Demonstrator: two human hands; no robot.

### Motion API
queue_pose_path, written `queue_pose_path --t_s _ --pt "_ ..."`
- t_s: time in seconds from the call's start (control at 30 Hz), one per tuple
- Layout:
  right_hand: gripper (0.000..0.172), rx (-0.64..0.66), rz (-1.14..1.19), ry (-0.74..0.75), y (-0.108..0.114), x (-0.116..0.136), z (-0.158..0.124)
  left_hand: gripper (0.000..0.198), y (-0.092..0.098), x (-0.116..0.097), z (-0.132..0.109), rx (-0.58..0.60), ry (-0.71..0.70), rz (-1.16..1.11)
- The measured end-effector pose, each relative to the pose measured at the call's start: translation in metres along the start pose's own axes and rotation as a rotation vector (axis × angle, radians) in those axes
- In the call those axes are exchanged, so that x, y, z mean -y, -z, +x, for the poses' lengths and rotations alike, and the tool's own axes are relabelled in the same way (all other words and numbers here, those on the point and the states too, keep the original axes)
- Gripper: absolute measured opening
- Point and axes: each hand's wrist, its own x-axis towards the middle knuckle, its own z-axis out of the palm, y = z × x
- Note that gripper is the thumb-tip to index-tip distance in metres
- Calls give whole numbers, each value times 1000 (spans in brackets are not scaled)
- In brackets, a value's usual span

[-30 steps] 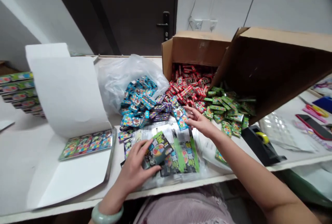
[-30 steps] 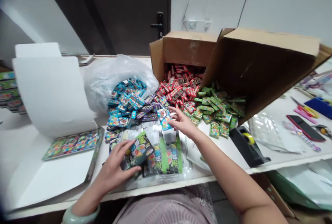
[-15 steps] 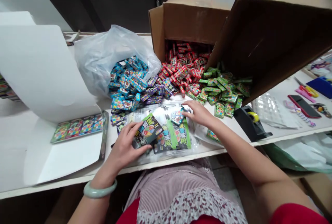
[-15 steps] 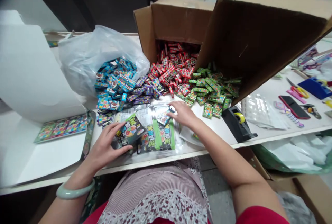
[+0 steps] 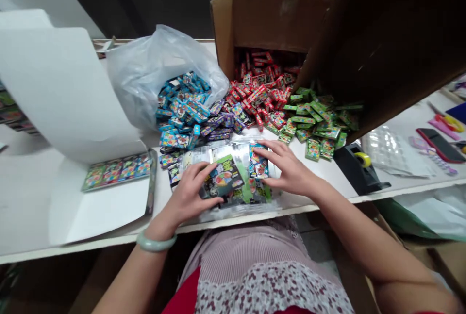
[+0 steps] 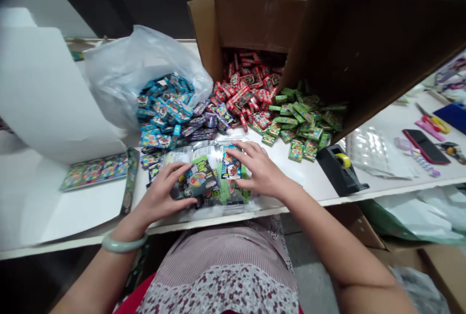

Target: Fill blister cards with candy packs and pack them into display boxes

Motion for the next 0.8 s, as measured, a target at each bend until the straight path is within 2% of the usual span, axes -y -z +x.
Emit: queue_pose_path --t_s 0.1,0.2,0.37,0.6,0.8 --pt "68 183 -57 99 12 6 5 83 0 -5 6 32 -53 -23" --pt "68 272 -73 153 16 9 11 85 0 -10 8 83 -64 -59" --pt "65 334 -112 150 17 11 19 85 1 -13 6 119 -36 -132" --pt "64 360 -5 138 23 12 19 86 0 -14 2 125 3 -192" --pt "65 413 -17 147 26 15 15 83 0 -19 1 129 -36 -166"
